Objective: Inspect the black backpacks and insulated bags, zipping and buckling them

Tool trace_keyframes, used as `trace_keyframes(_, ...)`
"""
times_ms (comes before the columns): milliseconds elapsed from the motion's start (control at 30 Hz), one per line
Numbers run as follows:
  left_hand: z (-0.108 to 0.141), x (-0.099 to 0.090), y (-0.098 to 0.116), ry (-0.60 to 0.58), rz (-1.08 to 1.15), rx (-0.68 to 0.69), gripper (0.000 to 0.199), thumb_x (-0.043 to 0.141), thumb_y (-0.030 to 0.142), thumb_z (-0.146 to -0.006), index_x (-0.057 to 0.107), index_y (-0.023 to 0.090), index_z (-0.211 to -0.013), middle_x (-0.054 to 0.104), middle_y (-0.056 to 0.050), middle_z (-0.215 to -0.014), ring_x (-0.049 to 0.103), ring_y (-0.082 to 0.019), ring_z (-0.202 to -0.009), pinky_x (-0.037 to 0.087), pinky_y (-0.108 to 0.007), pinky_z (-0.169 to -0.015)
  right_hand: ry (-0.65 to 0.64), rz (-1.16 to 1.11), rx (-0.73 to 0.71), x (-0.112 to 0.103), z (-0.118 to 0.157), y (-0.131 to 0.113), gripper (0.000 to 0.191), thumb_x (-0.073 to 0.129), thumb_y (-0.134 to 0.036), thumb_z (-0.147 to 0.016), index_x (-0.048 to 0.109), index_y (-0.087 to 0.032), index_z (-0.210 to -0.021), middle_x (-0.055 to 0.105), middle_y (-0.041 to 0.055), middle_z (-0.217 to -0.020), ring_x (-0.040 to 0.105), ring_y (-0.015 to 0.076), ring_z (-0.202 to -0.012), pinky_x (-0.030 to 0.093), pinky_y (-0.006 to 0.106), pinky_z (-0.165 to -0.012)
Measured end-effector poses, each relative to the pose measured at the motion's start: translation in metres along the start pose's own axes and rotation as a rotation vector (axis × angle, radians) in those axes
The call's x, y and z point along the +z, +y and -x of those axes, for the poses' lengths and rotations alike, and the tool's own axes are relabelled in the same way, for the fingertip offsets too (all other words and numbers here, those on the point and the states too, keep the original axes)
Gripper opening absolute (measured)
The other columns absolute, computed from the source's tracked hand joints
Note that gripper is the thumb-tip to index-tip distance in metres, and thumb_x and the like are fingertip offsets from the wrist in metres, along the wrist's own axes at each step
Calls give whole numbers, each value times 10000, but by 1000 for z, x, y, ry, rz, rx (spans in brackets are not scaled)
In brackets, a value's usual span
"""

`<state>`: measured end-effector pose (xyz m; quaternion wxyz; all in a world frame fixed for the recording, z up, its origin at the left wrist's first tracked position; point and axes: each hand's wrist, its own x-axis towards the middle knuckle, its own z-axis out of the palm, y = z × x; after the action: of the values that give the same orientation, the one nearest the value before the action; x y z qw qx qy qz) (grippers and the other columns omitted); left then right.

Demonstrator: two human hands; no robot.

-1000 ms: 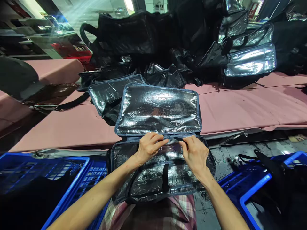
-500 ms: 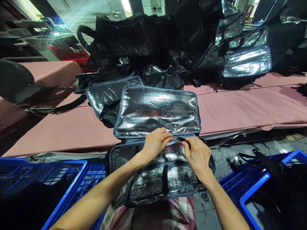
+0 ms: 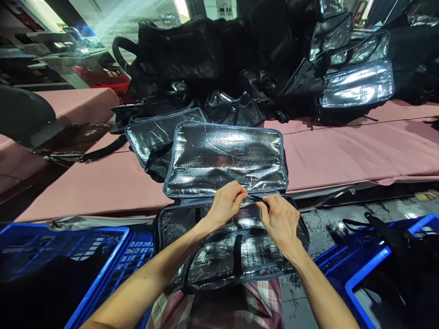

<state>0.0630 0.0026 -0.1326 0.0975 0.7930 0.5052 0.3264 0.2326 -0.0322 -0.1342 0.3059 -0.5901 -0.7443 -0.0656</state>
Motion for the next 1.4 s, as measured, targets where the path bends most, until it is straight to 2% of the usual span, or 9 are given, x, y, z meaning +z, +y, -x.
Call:
trace_keyframes(200, 1, 7, 1, 57, 14, 41, 147, 487, 114, -860, 555, 152, -735, 521, -11, -750, 475, -142, -699, 343, -257, -615, -45, -20, -10, 3, -5, -6, 180, 536, -341, -867, 648, -215, -805, 638, -15, -757, 575, 129, -665, 303, 260, -553)
trace_keyframes(367, 2, -9, 1, 74, 333, 12, 188, 457, 152, -858, 533, 155, -687, 520, -9, -729, 479, -133, -696, 356, -252, -638, -113, -366, 181, 6, -6, 7, 175, 571, -364, -828, 661, -224, -774, 661, -24, -776, 589, 136, -686, 377, 251, -630)
trace_keyframes(533, 10, -52, -12, -281, 665, 3, 533, 219, 345, -967, 575, 162, -614, 576, -26, -651, 530, -137, -669, 411, -275, -683, -64, -606, 247, 5, -3, 23, 300, 623, -444, -774, 639, -211, -963, 662, 21, -915, 607, 185, -814, 451, 276, -697)
trace_keyframes(633, 15, -54, -17, -154, 270, 80, 449, 327, 430, -951, 647, 164, -782, 614, -50, -789, 530, -177, -772, 407, -313, -717, -13, -422, 46, 4, -8, 20, 335, 637, -348, -782, 597, -231, -1094, 632, 27, -1017, 599, 179, -878, 450, 279, -741)
trace_keyframes(800, 15, -26, -20, -91, -307, 249, 170, 470, 242, -918, 618, 177, -972, 595, -46, -877, 479, -180, -788, 380, -287, -660, -234, -166, -184, 8, -30, 9, 317, 517, -65, -769, 645, -268, -977, 649, -30, -990, 614, 148, -777, 398, 244, -587)
trace_keyframes(933, 21, -17, -27, 35, -322, 349, 196, 427, 190, -930, 623, 184, -930, 602, -26, -828, 471, -162, -738, 348, -278, -619, -280, -322, -107, 4, -39, 16, 155, 564, -206, -809, 643, -254, -933, 663, -20, -954, 613, 171, -846, 428, 263, -682)
trace_keyframes(1033, 28, -14, -31, 101, -308, 432, 246, 390, 182, -945, 634, 192, -917, 619, -25, -844, 482, -154, -740, 340, -282, -632, -217, -259, -15, -4, -34, 22, 330, 584, -442, -813, 584, -249, -1082, 649, 20, -1023, 610, 190, -818, 428, 291, -680)
trace_keyframes(1267, 13, -11, -13, 35, -237, 83, 140, 582, 319, -866, 667, 208, -873, 574, -12, -747, 480, -158, -720, 330, -267, -607, -177, -190, 89, -8, -21, 21, 232, 531, -407, -859, 566, -251, -1027, 647, -8, -1030, 576, 146, -666, 392, 267, -618)
trace_keyframes(1400, 7, -7, -2, 3, -265, 97, 92, 591, 284, -863, 668, 244, -893, 606, 2, -840, 484, -157, -752, 314, -267, -594, -159, -163, 65, -7, -19, 21, 207, 547, -391, -850, 573, -245, -994, 642, -12, -1022, 569, 143, -658, 385, 264, -616)
